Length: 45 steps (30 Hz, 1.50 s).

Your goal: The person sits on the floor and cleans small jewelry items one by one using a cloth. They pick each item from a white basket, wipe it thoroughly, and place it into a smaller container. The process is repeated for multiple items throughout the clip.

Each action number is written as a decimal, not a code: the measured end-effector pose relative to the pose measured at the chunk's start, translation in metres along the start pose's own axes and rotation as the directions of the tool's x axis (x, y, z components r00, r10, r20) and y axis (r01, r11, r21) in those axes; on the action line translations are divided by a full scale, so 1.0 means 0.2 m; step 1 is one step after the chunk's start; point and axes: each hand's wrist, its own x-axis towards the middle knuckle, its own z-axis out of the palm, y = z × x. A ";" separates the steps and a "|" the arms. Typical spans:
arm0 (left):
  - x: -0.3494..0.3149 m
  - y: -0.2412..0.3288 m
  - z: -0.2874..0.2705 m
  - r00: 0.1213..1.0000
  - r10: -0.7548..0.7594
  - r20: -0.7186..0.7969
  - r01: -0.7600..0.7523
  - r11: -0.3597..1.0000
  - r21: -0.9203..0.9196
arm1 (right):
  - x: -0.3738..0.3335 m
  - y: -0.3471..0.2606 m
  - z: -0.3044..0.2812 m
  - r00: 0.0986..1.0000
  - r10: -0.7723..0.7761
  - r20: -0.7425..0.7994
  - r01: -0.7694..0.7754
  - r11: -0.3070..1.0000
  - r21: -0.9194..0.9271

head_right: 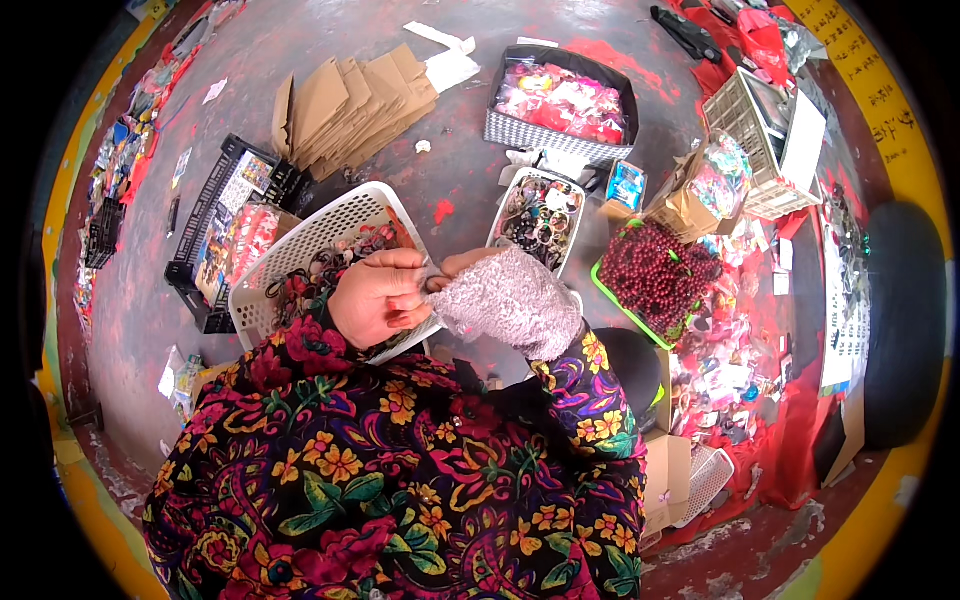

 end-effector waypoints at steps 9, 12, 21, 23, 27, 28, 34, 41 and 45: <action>0.00 0.00 0.04 0.998 -0.007 -0.056 0.001 0.996 -0.093 | 0.00 0.06 0.06 0.999 -0.026 0.032 0.007 0.881 0.473; -0.01 0.02 0.05 0.999 0.022 -0.043 -0.023 1.000 -0.019 | 0.00 0.03 0.04 0.969 0.158 0.188 -0.234 0.828 0.510; -0.02 0.04 0.05 0.997 0.074 -0.018 -0.075 0.995 -0.065 | 0.00 0.00 0.01 0.932 0.226 0.284 -0.362 0.617 0.699; -0.02 0.07 0.05 0.987 0.159 -0.016 -0.159 0.978 -0.137 | 0.00 0.02 0.00 0.943 0.192 0.272 -0.321 0.739 0.592; -0.05 0.24 0.00 0.948 0.307 0.087 -0.293 0.945 -0.142 | -0.02 0.06 0.03 0.949 0.209 0.234 -0.305 0.792 0.528; -0.05 0.22 0.01 0.953 0.293 0.072 -0.279 0.947 -0.158 | -0.02 0.07 0.04 0.974 0.154 0.164 -0.215 0.849 0.482; -0.01 0.12 -0.01 0.985 0.171 -0.032 -0.169 0.984 0.062 | -0.01 0.11 0.07 0.998 0.055 -0.020 -0.031 0.786 0.618; 0.03 0.07 0.02 0.972 0.173 -0.156 -0.143 0.972 0.189 | -0.03 0.11 0.06 0.867 -0.296 -0.400 0.256 0.955 -0.151; 0.03 0.02 0.03 0.868 0.478 -0.134 -0.329 0.756 0.566 | -0.01 0.06 0.06 0.839 -0.208 -0.503 0.212 0.976 -0.051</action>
